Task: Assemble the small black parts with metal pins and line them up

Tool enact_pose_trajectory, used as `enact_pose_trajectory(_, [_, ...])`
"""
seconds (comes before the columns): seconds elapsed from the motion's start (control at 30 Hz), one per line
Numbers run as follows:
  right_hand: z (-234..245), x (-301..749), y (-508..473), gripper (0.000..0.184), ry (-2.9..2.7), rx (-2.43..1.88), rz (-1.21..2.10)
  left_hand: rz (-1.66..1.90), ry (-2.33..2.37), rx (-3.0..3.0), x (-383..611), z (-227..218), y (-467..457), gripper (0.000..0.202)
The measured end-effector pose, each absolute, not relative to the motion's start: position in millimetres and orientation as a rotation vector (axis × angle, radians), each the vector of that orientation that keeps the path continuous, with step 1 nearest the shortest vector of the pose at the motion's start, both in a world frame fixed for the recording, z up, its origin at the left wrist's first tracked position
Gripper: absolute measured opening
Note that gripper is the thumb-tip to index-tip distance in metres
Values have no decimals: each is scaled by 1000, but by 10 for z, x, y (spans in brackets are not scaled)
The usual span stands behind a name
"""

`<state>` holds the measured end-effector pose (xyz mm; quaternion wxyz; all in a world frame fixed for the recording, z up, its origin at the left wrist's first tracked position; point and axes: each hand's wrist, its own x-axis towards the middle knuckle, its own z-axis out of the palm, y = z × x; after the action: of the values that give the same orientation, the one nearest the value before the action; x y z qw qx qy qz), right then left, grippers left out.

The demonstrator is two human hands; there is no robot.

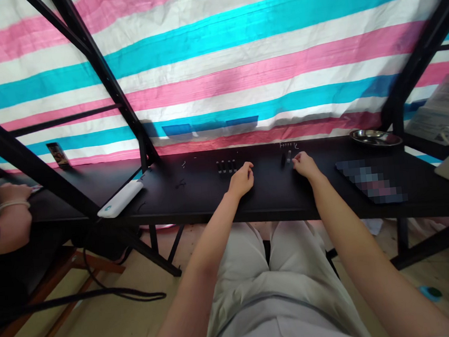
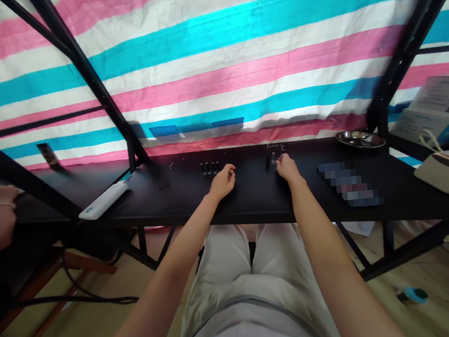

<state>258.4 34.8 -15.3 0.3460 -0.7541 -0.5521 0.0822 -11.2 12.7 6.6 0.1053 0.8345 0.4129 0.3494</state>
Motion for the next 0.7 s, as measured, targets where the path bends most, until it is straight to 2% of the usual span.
enact_pose_trajectory(0.1, [-178,2573,368,17,-1480,-2007,160,1025,1231,2452,-109,66,127,28])
enact_pose_trajectory(0.5, [-103,2495,300,23,-1429,-2136,171,1055,1217,2421,-106,58,132,27])
enact_pose_trajectory(0.7, [-120,2522,293,31,-1458,-2143,184,1264,1586,2176,-132,122,142,24])
